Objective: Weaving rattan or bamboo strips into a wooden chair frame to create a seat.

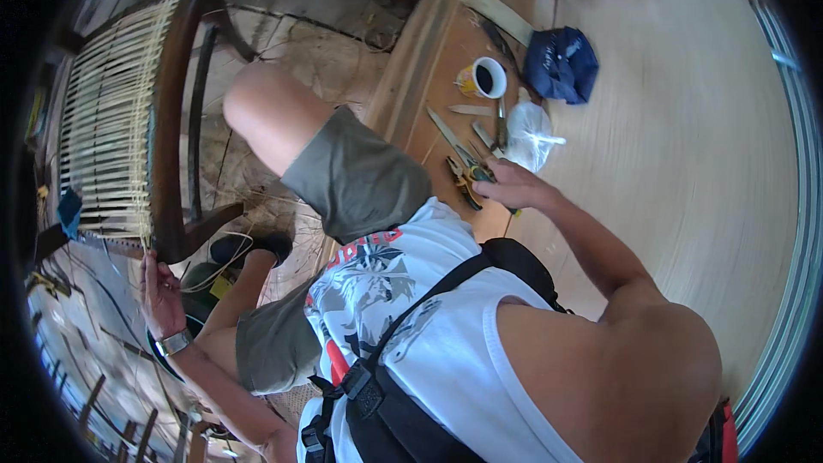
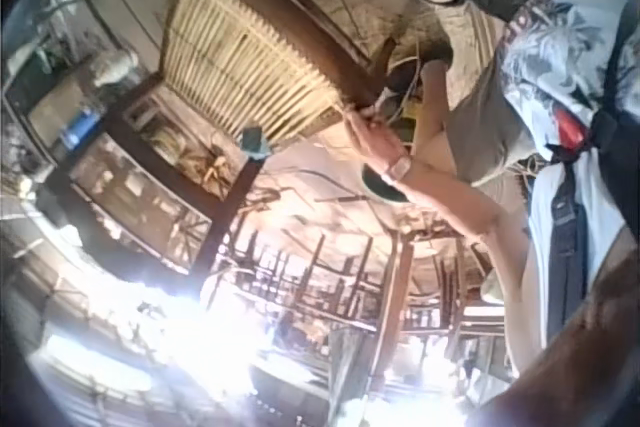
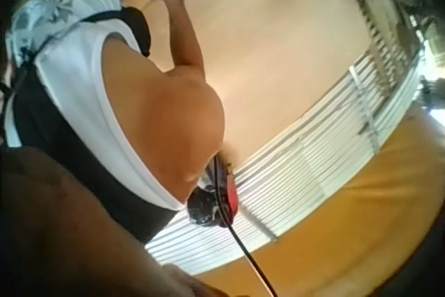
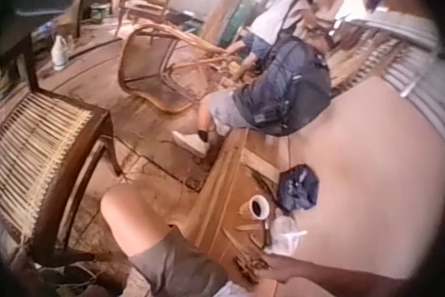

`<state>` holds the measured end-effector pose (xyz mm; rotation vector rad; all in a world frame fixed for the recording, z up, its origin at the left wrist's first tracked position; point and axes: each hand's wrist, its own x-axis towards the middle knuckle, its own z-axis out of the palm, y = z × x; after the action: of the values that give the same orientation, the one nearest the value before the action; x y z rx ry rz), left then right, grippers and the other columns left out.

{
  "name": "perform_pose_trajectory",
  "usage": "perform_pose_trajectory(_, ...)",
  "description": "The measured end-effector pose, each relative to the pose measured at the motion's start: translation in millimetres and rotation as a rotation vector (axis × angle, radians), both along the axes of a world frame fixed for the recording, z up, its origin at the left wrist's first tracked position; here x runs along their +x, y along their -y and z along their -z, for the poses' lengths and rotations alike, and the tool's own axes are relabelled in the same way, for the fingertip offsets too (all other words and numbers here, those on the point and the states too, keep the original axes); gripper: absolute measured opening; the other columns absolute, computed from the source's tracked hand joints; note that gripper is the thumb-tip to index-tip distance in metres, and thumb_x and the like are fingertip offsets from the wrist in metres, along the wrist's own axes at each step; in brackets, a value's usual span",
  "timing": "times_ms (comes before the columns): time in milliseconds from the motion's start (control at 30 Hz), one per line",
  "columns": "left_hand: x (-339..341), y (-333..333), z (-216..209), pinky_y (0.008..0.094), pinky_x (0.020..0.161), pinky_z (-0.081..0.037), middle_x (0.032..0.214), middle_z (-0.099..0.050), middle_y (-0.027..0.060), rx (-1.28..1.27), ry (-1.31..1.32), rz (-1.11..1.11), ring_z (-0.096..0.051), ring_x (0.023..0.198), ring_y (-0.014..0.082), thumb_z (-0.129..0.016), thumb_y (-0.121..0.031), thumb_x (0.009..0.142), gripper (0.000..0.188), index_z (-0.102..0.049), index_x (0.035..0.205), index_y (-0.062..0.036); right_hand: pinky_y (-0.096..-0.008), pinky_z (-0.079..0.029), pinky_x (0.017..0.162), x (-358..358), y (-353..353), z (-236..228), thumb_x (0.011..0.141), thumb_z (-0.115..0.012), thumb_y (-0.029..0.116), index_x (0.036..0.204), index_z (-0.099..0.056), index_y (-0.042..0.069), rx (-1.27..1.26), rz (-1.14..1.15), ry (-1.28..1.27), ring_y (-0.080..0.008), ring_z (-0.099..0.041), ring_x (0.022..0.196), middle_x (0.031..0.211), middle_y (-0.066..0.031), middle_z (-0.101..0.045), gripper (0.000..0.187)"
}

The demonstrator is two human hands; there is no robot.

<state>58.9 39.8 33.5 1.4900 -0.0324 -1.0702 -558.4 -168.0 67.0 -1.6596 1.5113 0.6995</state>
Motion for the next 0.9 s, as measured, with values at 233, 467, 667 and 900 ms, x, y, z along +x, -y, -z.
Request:
perform_pose_trajectory(233, 51, -19, -9, 0.0191, 0.076, -0.049, 0.102, -0.071, 0.0044, 0.168, 0.114, 0.237, -0.065, 0.09, 0.0075, -0.067, -0.018, 0.1, 0.025, -0.066, 0.121, -0.0056, -0.0521, -0.041, 0.104, -12, -42, 82, 0.089, -0.066, 0.05, 0.147, -0.038, 0.004, -0.554, 0.006, -0.145, -0.0438, -0.052, 0.119, 0.127, -0.0261, -0.051, 0.078)
perform_pose_trajectory(467, 66, -28, 2, 0.0156, 0.064, -0.044, 0.098, -0.071, 0.0029, 0.156, 0.173, 0.335, -0.061, 0.078, 0.0034, -0.067, -0.019, 0.1, 0.023, -0.067, 0.118, -0.0058, -0.0497, -0.039, 0.105, -17, -54, 99, 0.085, -0.072, 0.039, 0.143, -0.044, 0.005, -0.916, -0.209, -0.008, -0.0398, -0.049, 0.12, 0.125, -0.0223, -0.05, 0.073)
perform_pose_trajectory(667, 58, -2, 16, 0.0198, 0.041, -0.025, 0.059, -0.043, -0.0101, 0.196, 0.228, 0.075, -0.034, 0.045, 0.0009, -0.069, -0.029, 0.099, 0.025, -0.071, 0.114, -0.0094, -0.0495, -0.043, 0.091, 5, -74, 110, 0.082, -0.075, 0.032, 0.124, -0.056, 0.005, -0.756, -0.155, -0.066, -0.037, -0.05, 0.11, 0.113, -0.0186, -0.051, 0.054)
perform_pose_trajectory(900, 47, -7, 17, 0.0223, 0.049, -0.029, 0.081, -0.06, -0.005, 0.272, 0.352, 0.0, -0.035, 0.057, 0.0027, -0.07, -0.032, 0.095, 0.035, -0.072, 0.117, -0.0047, -0.0491, -0.043, 0.092, 35, -64, 126, 0.082, -0.067, 0.017, 0.118, -0.063, 0.006, -0.664, -0.359, 0.005, -0.0377, -0.057, 0.106, 0.11, -0.0176, -0.06, 0.038)
